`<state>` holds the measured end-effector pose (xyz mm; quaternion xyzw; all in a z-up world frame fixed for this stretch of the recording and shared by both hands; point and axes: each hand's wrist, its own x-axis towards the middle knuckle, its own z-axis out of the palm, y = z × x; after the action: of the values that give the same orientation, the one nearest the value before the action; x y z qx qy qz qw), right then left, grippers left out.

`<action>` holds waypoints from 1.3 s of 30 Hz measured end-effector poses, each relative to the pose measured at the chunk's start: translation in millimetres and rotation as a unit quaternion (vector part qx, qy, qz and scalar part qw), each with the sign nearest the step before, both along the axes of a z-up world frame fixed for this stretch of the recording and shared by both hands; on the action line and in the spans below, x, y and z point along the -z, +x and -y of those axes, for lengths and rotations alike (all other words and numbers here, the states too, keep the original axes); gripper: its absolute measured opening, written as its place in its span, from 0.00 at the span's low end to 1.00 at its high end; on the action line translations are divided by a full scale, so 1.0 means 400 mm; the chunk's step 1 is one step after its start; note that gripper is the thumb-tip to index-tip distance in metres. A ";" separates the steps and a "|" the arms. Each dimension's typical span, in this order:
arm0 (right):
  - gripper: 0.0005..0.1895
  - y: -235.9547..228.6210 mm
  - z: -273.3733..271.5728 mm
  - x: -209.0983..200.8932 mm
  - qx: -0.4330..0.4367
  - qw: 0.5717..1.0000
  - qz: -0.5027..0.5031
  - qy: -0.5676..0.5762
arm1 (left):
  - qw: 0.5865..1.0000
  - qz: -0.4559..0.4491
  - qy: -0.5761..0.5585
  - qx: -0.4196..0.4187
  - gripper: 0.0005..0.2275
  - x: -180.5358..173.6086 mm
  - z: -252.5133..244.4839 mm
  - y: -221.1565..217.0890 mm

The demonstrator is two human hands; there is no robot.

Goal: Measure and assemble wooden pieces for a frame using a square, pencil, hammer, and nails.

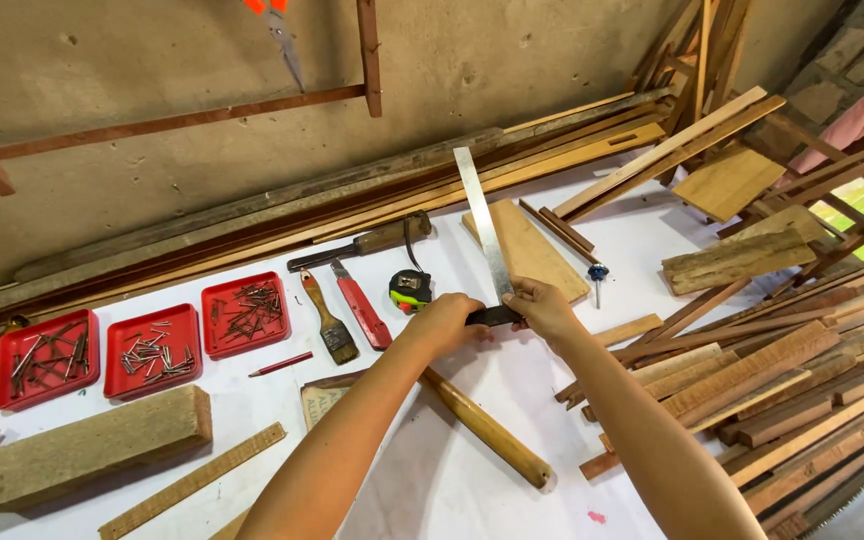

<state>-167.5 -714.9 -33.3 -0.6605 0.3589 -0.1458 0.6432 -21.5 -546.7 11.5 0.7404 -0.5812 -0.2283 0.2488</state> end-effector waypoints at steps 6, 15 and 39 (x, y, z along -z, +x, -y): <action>0.25 0.043 0.030 0.061 0.003 1.000 -0.010 -0.022 | 0.996 0.085 0.015 0.000 0.11 0.042 0.047 0.026; 0.28 0.080 -0.021 0.110 0.042 0.924 -0.067 -0.375 | 0.986 0.134 -0.096 -0.022 0.09 0.112 0.059 0.024; 0.15 0.008 -0.358 -0.107 -0.075 0.915 -0.029 -0.395 | 0.964 0.191 -0.177 -0.049 0.09 -0.047 -0.236 -0.040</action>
<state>-164.4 -571.7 9.7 -0.8896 0.2403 -0.2074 0.3284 -37.6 -452.4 30.2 0.7419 -0.6122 0.0357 0.2711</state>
